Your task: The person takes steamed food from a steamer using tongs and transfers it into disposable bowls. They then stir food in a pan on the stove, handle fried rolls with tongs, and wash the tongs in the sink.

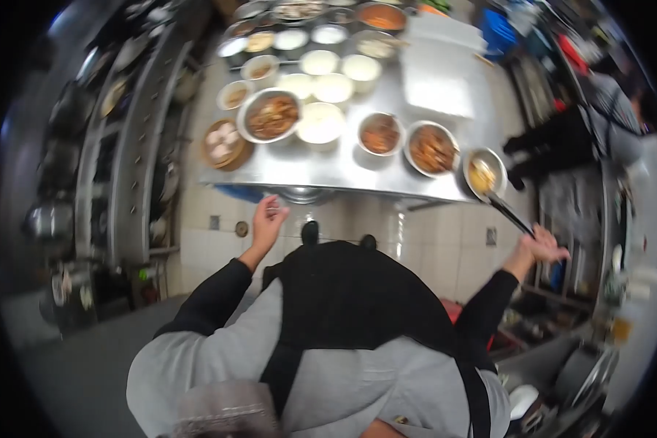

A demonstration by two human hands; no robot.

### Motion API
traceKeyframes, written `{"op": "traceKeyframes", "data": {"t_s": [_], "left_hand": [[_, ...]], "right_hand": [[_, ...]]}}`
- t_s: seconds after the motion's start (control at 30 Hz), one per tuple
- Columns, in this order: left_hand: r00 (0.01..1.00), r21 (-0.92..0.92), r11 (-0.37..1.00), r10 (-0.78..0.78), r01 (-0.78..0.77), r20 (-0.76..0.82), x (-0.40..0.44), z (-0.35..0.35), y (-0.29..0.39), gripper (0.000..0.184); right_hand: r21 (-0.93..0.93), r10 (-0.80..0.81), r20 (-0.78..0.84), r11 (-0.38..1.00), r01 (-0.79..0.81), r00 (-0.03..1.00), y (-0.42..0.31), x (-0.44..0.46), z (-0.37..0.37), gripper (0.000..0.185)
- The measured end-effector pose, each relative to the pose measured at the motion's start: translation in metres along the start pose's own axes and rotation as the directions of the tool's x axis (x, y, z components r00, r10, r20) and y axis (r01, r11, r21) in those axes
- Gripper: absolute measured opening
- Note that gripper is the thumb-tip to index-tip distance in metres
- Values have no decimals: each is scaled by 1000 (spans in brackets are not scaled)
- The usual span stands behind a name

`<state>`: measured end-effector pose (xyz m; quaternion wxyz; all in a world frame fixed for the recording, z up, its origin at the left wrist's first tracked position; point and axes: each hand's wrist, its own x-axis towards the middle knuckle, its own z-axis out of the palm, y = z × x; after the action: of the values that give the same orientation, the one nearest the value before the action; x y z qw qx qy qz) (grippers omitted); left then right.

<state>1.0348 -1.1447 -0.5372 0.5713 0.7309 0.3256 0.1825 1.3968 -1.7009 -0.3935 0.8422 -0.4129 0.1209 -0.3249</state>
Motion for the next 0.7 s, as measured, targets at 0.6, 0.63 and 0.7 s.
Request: {"op": "traceKeyframes", "data": {"t_s": [0.6,0.63,0.7], "left_hand": [[777,-48,994,-109,102,-619,-16,-105,-3,34],[765,28,998,-20,50,-644,-4,-117,4,34],[766,178,983,150,-46,-625,20,-127,35,31]], "right_hand": [[154,35,378,983,-101,925,-117,29,-7,62],[170,68,321,977,-128,945,-132,-3,26,57],[79,137,564,973,-218,815,-147,-22,47,55]]}}
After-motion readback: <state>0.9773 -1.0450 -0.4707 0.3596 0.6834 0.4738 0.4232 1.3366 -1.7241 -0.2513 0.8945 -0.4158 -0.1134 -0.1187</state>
